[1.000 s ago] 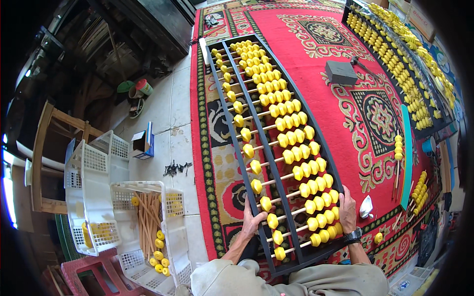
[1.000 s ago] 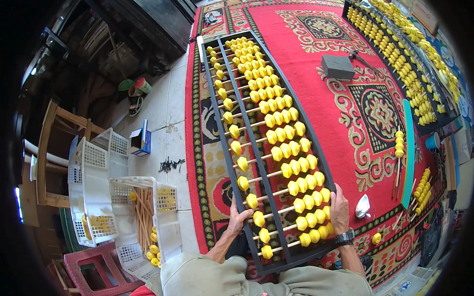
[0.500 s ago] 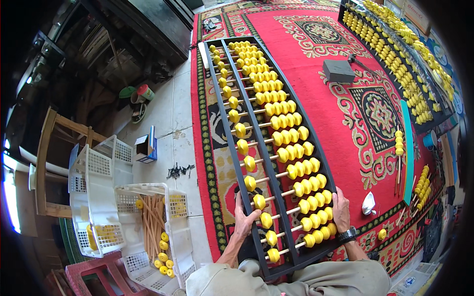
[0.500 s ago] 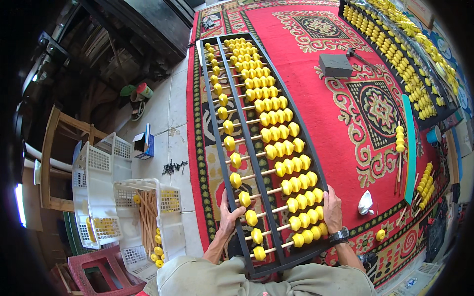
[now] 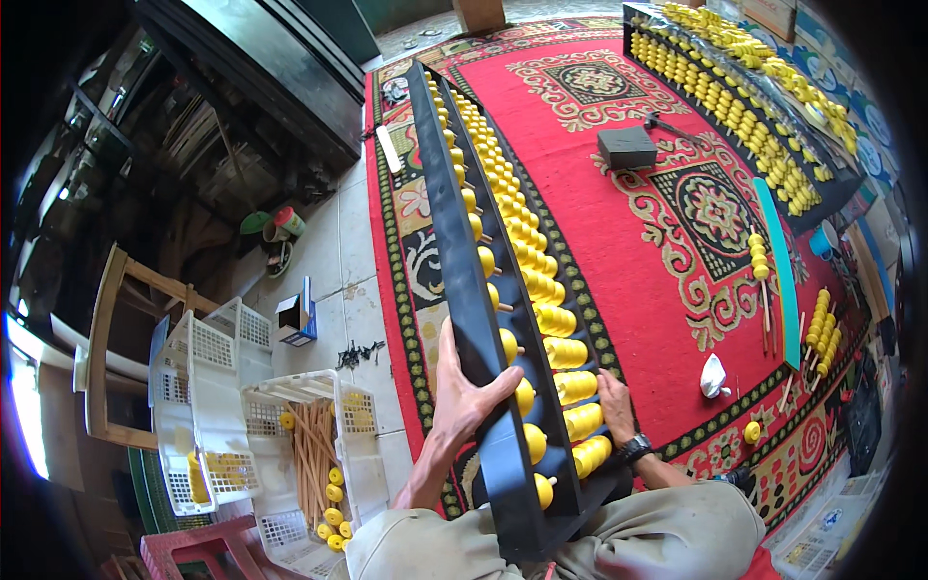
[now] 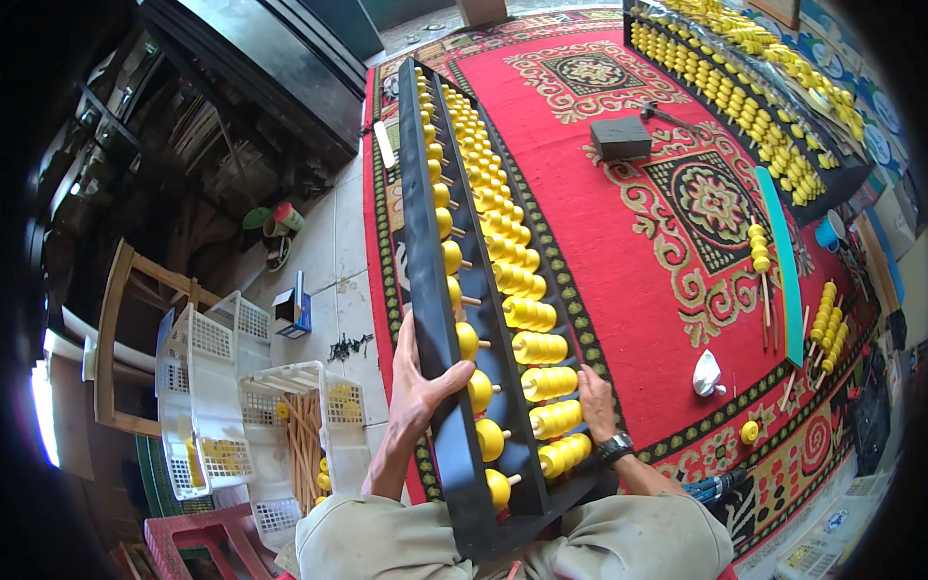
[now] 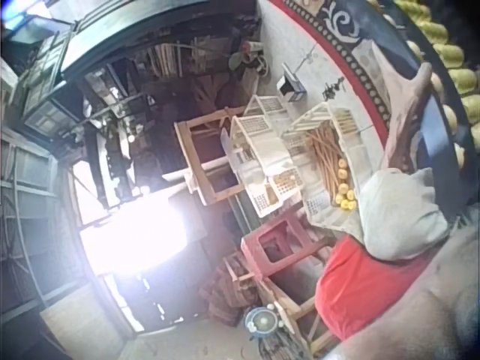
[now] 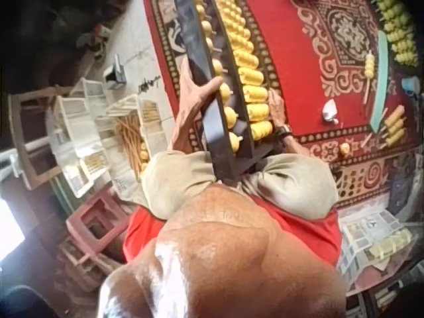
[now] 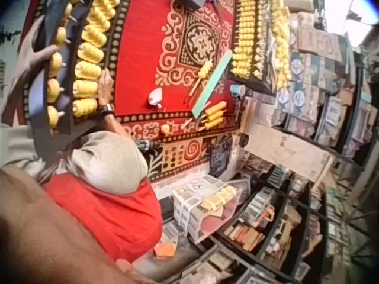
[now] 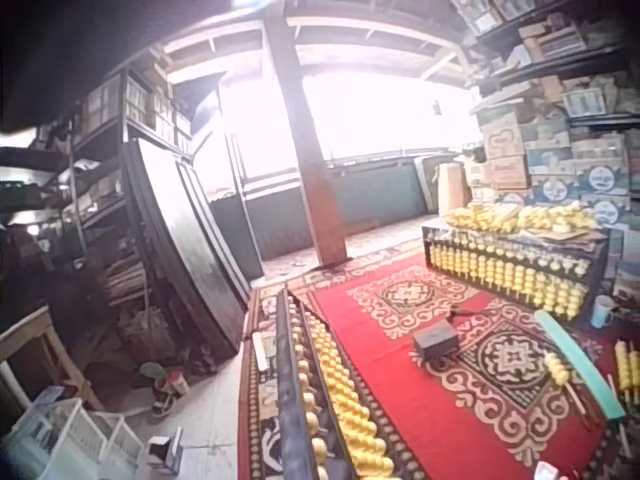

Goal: Assembling a large abacus by attaching the frame and using a power drill to secure screws.

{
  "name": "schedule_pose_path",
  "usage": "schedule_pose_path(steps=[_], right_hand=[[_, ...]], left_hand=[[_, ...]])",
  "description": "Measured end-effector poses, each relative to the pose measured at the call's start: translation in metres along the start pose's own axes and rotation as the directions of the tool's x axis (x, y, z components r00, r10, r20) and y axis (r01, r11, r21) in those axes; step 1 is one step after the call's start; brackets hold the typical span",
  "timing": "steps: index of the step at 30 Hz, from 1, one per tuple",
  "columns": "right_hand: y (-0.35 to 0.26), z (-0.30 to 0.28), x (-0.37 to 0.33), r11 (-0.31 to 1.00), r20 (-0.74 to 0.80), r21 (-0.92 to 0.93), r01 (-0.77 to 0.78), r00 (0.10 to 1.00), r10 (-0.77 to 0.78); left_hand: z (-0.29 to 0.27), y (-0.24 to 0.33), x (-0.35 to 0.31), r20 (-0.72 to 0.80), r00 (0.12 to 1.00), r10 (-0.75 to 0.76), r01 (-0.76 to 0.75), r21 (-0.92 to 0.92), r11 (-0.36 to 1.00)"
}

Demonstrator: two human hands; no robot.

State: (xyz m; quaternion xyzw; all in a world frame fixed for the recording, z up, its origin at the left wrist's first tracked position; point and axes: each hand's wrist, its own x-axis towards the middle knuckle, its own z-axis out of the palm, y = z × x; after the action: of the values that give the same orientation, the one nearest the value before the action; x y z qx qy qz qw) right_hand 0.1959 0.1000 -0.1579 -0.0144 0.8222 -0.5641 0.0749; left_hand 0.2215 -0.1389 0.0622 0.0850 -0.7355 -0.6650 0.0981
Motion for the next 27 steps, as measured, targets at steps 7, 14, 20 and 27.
schedule_pose_path(steps=[7,14,20,27], right_hand=[[0.030,0.025,0.001,0.837,0.329,-0.297,0.459,0.872,-0.362],[-0.088,-0.017,-0.013,0.872,0.316,-0.314,0.375,0.908,-0.276],[-0.187,-0.061,0.020,0.972,0.052,0.177,0.154,0.985,-0.165],[-0.203,-0.059,-0.001,0.953,0.103,0.187,0.239,0.960,-0.261]], left_hand=[[0.039,0.013,0.019,-0.026,0.990,0.136,-0.130,0.152,0.980],[0.058,0.001,0.014,-0.045,0.987,0.152,-0.128,0.348,0.929],[0.068,0.007,0.015,-0.021,0.995,0.096,-0.085,0.306,0.948],[0.076,0.000,0.013,-0.024,0.991,0.133,-0.121,0.274,0.954]])
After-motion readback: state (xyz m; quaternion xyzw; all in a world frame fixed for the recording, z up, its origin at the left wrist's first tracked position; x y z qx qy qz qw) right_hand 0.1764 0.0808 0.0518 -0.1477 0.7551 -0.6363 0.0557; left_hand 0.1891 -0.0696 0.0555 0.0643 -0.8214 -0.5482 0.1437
